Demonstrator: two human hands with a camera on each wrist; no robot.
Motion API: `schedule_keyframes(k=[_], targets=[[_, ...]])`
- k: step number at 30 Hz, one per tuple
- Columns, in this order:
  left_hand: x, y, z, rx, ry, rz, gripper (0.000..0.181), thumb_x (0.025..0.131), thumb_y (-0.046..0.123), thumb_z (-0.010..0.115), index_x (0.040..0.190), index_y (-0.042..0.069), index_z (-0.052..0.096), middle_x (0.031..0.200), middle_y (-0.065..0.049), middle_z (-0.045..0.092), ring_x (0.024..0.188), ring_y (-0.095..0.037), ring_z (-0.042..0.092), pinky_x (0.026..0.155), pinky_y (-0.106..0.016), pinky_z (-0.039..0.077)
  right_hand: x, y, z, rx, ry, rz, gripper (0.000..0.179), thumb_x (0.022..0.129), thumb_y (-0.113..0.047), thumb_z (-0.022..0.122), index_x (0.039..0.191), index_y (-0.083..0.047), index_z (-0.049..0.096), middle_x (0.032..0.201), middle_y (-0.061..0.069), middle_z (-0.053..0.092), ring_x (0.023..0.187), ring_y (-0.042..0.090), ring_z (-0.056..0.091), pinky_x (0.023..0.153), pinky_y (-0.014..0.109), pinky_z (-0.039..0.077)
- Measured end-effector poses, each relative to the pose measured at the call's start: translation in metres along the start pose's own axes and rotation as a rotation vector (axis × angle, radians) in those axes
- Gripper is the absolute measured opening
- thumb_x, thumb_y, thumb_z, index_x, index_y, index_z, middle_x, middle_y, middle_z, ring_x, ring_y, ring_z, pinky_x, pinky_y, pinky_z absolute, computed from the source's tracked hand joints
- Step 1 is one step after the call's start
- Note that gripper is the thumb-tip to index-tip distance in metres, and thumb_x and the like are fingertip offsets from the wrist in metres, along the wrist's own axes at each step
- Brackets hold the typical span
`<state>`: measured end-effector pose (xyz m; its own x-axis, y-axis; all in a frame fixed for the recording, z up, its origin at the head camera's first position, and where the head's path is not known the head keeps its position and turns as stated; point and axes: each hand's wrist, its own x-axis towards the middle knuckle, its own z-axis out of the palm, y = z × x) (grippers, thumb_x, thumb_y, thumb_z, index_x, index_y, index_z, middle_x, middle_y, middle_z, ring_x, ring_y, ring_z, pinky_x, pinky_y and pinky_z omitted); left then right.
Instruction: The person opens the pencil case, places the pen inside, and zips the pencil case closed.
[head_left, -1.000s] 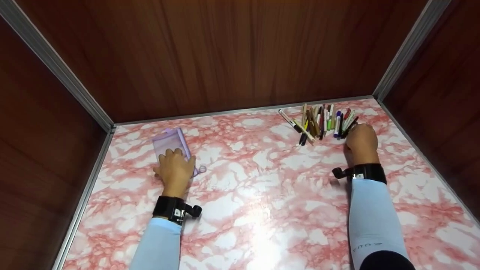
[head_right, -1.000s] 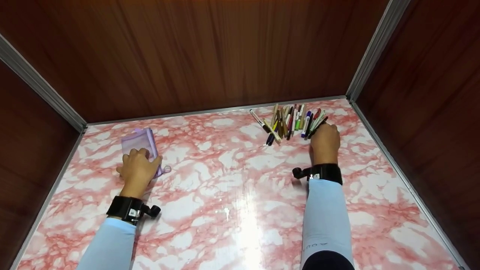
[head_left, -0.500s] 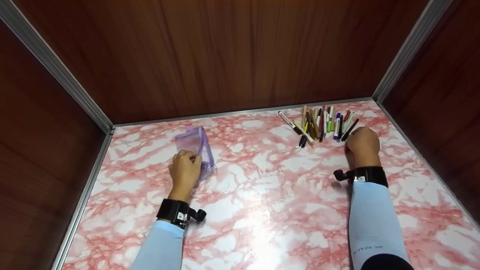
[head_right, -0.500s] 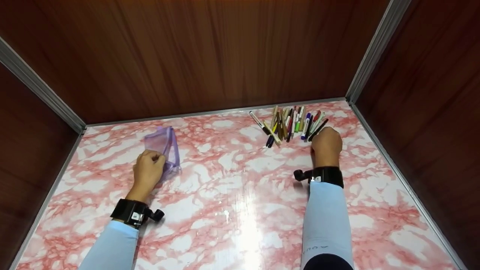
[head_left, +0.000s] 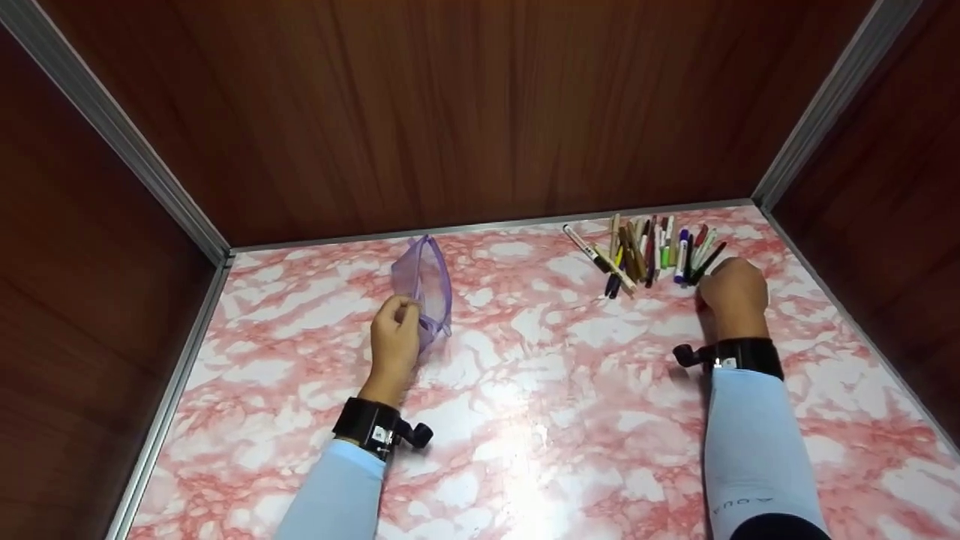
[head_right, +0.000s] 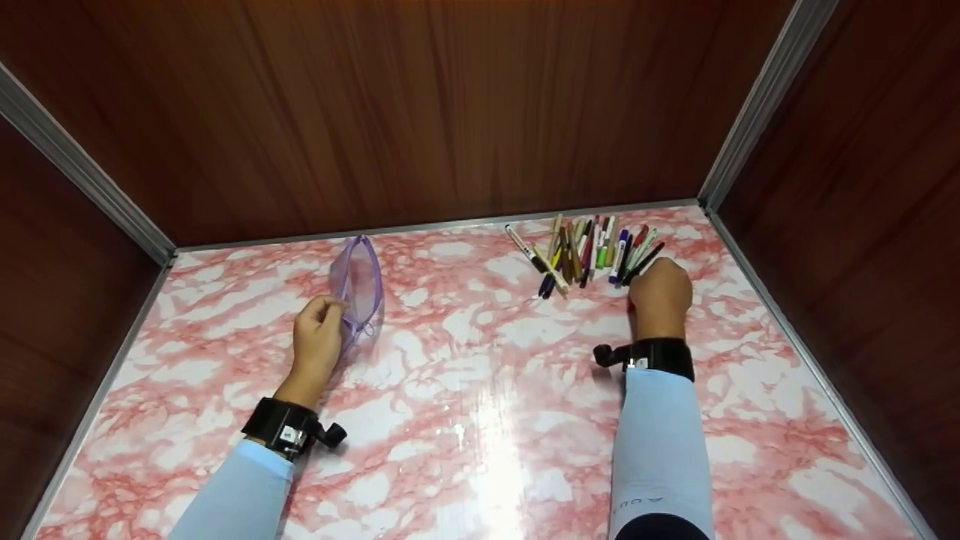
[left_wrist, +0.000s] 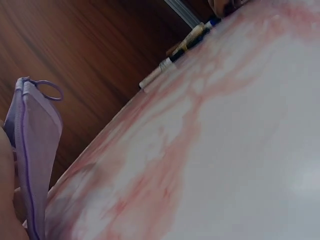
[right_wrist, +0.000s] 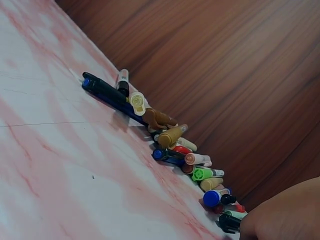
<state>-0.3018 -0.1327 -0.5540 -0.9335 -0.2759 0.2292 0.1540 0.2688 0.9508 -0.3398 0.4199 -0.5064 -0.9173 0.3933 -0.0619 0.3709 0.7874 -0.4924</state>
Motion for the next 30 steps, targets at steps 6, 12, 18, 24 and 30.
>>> schedule_keyframes(k=[6,12,18,24,30], targets=[[-0.010,0.001,0.013,-0.085,-0.001,-0.026,0.017,0.105,0.013,0.065,0.105,0.002,0.078,0.082,0.002,0.063,0.076,-0.013,0.060,0.068,-0.026,0.050,-0.002,0.004,-0.002,0.027,0.039,-0.012,0.024,0.095,-0.015,0.063,0.105,0.004,0.075,0.118,0.032,0.077,0.106,0.052,0.069,0.087,0.060,0.057],[-0.013,0.000,0.016,-0.123,-0.037,-0.019,0.014,0.105,0.010,0.067,0.105,0.002,0.078,0.090,0.000,0.067,0.080,-0.013,0.061,0.069,-0.024,0.052,-0.002,0.000,-0.003,0.190,0.119,-0.011,0.037,0.104,-0.021,0.061,0.125,0.006,0.077,0.130,0.031,0.075,0.109,0.043,0.071,0.097,0.052,0.059],[-0.008,-0.002,0.013,-0.220,0.008,-0.004,0.015,0.103,0.004,0.065,0.101,-0.004,0.077,0.095,-0.010,0.072,0.086,-0.013,0.063,0.074,-0.021,0.052,-0.006,-0.039,-0.006,0.777,0.044,0.062,0.031,0.106,-0.017,0.071,0.133,-0.006,0.079,0.106,0.001,0.078,0.076,0.006,0.074,0.067,0.020,0.062],[-0.008,-0.001,0.014,-0.282,-0.022,0.011,0.014,0.104,0.003,0.064,0.101,-0.006,0.074,0.103,-0.016,0.072,0.092,-0.014,0.064,0.080,-0.022,0.052,-0.024,-0.092,-0.008,1.163,-0.113,0.036,0.032,0.104,-0.007,0.077,0.135,-0.009,0.081,0.097,-0.006,0.081,0.080,0.009,0.078,0.067,0.023,0.065],[-0.010,0.000,0.013,-0.297,-0.028,0.014,0.014,0.103,0.002,0.065,0.101,-0.008,0.074,0.099,-0.020,0.072,0.086,-0.012,0.064,0.076,-0.022,0.052,-0.043,-0.140,0.013,1.104,-0.184,-0.107,0.045,0.103,-0.005,0.080,0.147,-0.003,0.073,0.097,-0.004,0.083,0.079,0.009,0.079,0.073,0.023,0.067]])
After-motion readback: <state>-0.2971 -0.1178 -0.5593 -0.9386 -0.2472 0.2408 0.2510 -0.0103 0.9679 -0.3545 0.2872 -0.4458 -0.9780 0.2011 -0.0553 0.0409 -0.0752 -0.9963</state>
